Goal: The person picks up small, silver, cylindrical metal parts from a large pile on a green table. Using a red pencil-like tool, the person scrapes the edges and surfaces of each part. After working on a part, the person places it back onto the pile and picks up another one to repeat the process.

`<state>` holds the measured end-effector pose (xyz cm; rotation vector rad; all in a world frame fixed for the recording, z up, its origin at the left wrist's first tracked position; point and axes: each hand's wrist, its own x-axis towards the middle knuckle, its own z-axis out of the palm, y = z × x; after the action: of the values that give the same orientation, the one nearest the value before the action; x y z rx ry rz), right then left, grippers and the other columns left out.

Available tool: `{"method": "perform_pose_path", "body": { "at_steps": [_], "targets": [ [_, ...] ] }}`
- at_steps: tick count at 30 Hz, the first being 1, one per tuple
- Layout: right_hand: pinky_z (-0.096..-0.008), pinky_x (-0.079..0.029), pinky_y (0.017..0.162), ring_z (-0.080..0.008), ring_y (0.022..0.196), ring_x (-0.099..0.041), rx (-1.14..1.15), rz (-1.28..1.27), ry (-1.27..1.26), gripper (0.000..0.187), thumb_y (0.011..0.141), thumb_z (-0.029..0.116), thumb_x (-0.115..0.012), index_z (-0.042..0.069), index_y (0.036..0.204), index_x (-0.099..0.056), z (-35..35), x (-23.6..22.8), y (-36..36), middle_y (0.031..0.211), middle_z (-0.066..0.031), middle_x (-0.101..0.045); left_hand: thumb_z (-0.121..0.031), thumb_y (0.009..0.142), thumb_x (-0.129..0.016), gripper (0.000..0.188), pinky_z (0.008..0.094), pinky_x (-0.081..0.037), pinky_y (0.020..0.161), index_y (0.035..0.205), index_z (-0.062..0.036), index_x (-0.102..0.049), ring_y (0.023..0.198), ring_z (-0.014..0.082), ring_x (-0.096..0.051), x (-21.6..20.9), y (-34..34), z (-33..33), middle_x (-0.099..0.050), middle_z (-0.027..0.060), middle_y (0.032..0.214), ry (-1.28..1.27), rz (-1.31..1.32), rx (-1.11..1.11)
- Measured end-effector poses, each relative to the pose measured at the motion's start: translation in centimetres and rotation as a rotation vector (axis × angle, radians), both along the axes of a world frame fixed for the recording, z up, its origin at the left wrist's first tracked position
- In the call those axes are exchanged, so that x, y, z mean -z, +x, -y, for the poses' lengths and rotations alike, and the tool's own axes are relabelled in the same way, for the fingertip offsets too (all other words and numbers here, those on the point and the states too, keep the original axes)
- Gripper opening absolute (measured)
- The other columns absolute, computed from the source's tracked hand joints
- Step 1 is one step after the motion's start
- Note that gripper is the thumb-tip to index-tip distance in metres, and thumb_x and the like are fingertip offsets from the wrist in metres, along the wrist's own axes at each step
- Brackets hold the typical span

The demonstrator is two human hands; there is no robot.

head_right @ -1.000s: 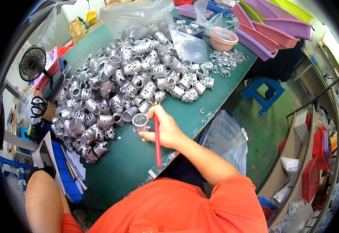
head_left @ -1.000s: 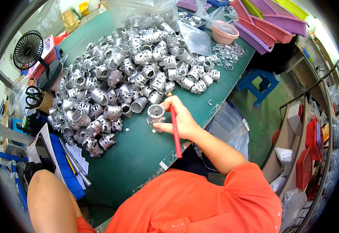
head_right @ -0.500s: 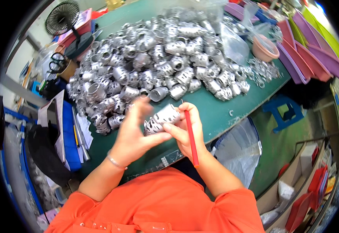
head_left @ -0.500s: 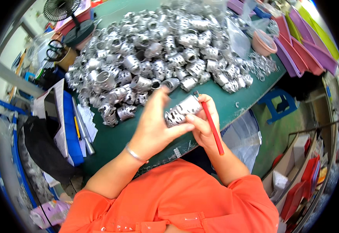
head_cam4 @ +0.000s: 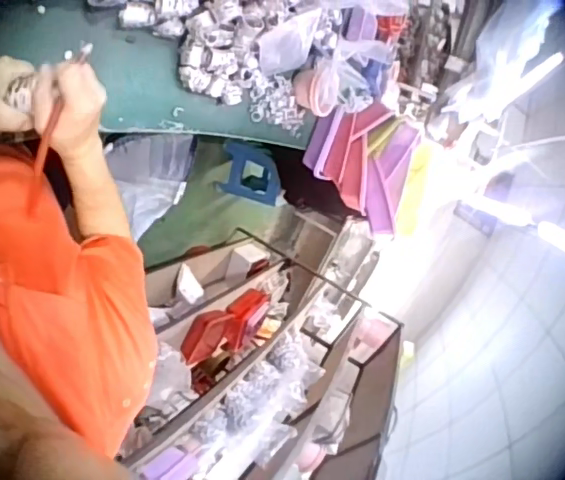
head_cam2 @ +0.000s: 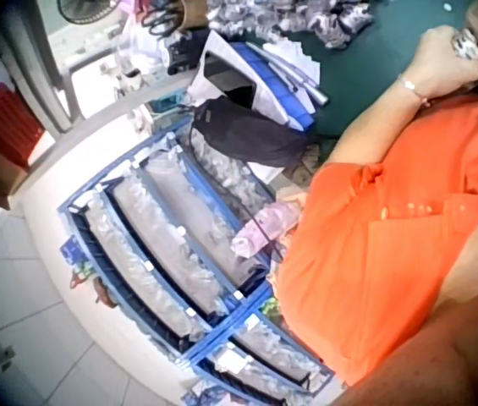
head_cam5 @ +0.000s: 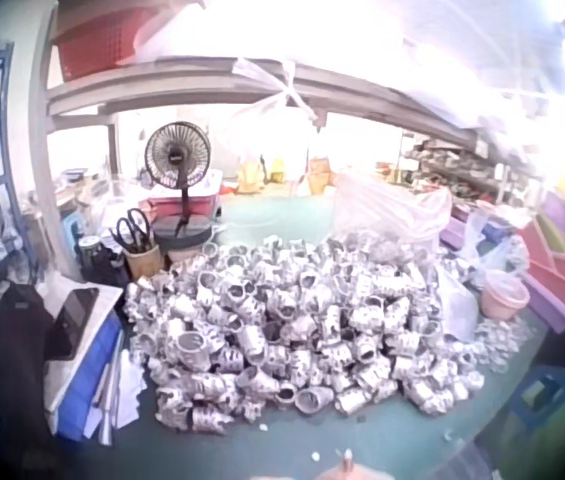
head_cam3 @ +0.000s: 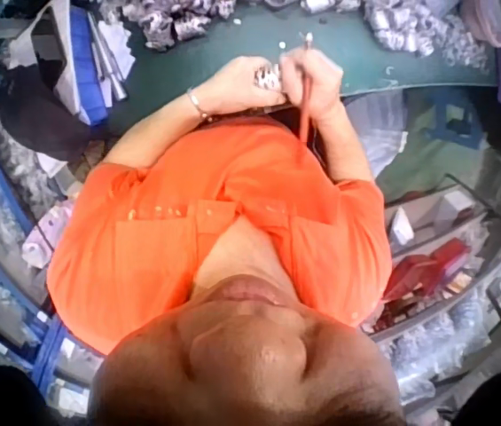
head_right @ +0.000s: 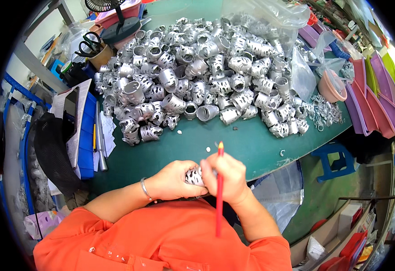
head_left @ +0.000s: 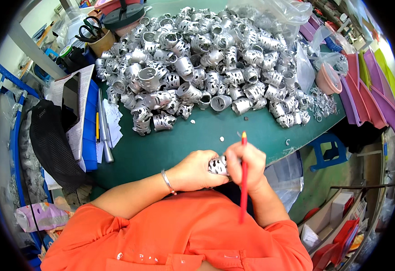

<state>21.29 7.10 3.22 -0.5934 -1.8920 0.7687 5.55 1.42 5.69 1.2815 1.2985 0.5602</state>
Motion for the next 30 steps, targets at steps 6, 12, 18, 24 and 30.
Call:
{"method": "perform_pose_path", "body": {
  "at_steps": [6,12,18,24,30],
  "targets": [
    [-0.0309,-0.043,0.044,-0.0226,0.046,-0.053,0.136,-0.002,0.105,0.014,0.073,-0.005,-0.063,0.001,0.068,-0.051,0.6,-0.5,-1.1,0.058,-0.0106,-0.054,-0.028,0.065,-0.074,0.041,0.0297,-0.048,0.055,0.084,0.0040,-0.057,0.060,0.0164,-0.060,0.0,0.0,-0.2,-0.062,0.0112,0.071,-0.163,0.141,-0.078],
    [-0.0323,-0.044,0.047,-0.0237,0.052,-0.055,0.133,0.174,-0.268,0.017,0.073,0.002,-0.066,0.003,0.068,-0.050,-1.1,-0.7,-0.8,0.061,-0.0119,-0.055,-0.025,0.068,-0.072,0.039,0.0327,-0.049,0.061,0.090,0.0036,-0.056,0.065,0.0228,-0.062,0.7,0.5,-0.6,-0.062,0.0136,0.074,0.071,-0.100,-0.156],
    [-0.0370,-0.041,0.058,-0.0257,0.065,-0.050,0.509,0.293,0.340,0.025,0.068,0.013,-0.074,0.005,0.074,-0.051,-9.0,-1.8,0.9,0.069,-0.0074,-0.053,-0.003,0.072,-0.067,0.056,0.0223,-0.049,0.061,0.121,0.0008,-0.040,0.071,0.0117,-0.058,4.6,-1.4,-1.3,-0.051,0.0140,0.109,0.355,-0.043,-0.454],
    [-0.0437,-0.044,0.059,-0.0358,0.068,-0.054,0.677,0.584,0.206,0.026,0.069,0.014,-0.067,0.005,0.080,-0.046,-11.4,-1.6,1.0,0.073,-0.0145,-0.054,0.005,0.068,-0.064,0.067,0.0173,-0.041,0.056,0.127,-0.0053,-0.033,0.070,0.0075,-0.043,4.3,-2.0,-0.5,-0.032,0.0097,0.116,0.621,-0.283,-0.587],
    [-0.0317,-0.047,0.059,-0.0222,0.065,-0.058,0.524,0.227,0.074,0.015,0.071,-0.006,-0.055,0.003,0.074,-0.043,-9.0,-2.0,2.6,0.074,-0.0136,-0.061,0.004,0.074,-0.063,0.057,0.0168,-0.040,0.056,0.124,-0.0023,-0.036,0.068,0.0059,-0.045,3.5,-1.8,0.8,-0.043,0.0069,0.102,0.472,0.291,-0.665]
  ]
}}
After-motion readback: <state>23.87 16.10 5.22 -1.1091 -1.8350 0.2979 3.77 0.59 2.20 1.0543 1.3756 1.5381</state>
